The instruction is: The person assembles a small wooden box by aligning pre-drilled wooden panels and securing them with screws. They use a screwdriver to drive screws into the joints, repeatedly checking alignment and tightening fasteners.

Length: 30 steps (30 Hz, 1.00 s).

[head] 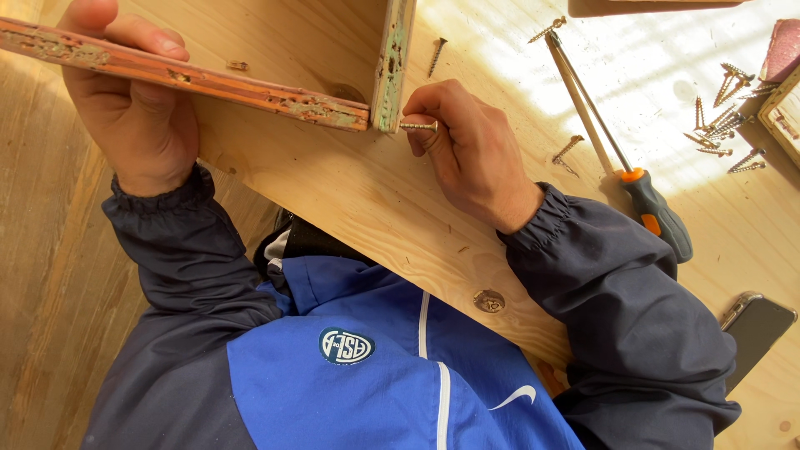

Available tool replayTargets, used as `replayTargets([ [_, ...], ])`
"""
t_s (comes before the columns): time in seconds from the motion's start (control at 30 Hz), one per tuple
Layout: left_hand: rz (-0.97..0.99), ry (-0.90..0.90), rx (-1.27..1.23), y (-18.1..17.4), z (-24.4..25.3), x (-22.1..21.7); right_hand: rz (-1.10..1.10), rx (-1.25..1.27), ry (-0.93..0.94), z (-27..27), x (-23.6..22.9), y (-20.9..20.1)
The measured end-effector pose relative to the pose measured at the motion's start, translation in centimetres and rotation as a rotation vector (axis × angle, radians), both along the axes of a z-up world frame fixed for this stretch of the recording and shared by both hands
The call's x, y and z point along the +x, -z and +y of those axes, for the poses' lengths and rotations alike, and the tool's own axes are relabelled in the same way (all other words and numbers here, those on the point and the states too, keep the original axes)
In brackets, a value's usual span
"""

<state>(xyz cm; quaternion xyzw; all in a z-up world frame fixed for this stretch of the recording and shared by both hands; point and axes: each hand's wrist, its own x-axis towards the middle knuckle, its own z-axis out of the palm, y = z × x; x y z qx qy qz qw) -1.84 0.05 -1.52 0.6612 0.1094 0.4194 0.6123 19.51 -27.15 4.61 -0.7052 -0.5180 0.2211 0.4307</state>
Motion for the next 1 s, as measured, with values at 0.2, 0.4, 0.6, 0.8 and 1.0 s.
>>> replayTargets([
  [0.2, -0.020, 0.051, -0.023, 0.0, 0.1, 0.1, 0.047, 0.012, 0.003, -0.1, -0.3, -0.4],
  [0.4, -0.004, 0.072, -0.079, 0.5, 0.6, 0.3, 0.088, 0.024, 0.001, -0.5, -0.6, -0.8],
  [0.6, 0.017, 0.098, -0.067, -1.3, 0.1, 0.9, 0.057, 0.075, 0.055, -0.9, -0.9, 0.4],
  [0.8, 0.007, 0.096, -0.001, -1.3, 0.2, 1.2, 0.001, 0.090, 0.089, -0.8, -0.9, 0.9],
  [1.0, 0.012, 0.100, 0.007, -1.6, 0.0, 1.2, -0.078, 0.063, 0.107, -0.8, -1.0, 0.7],
])
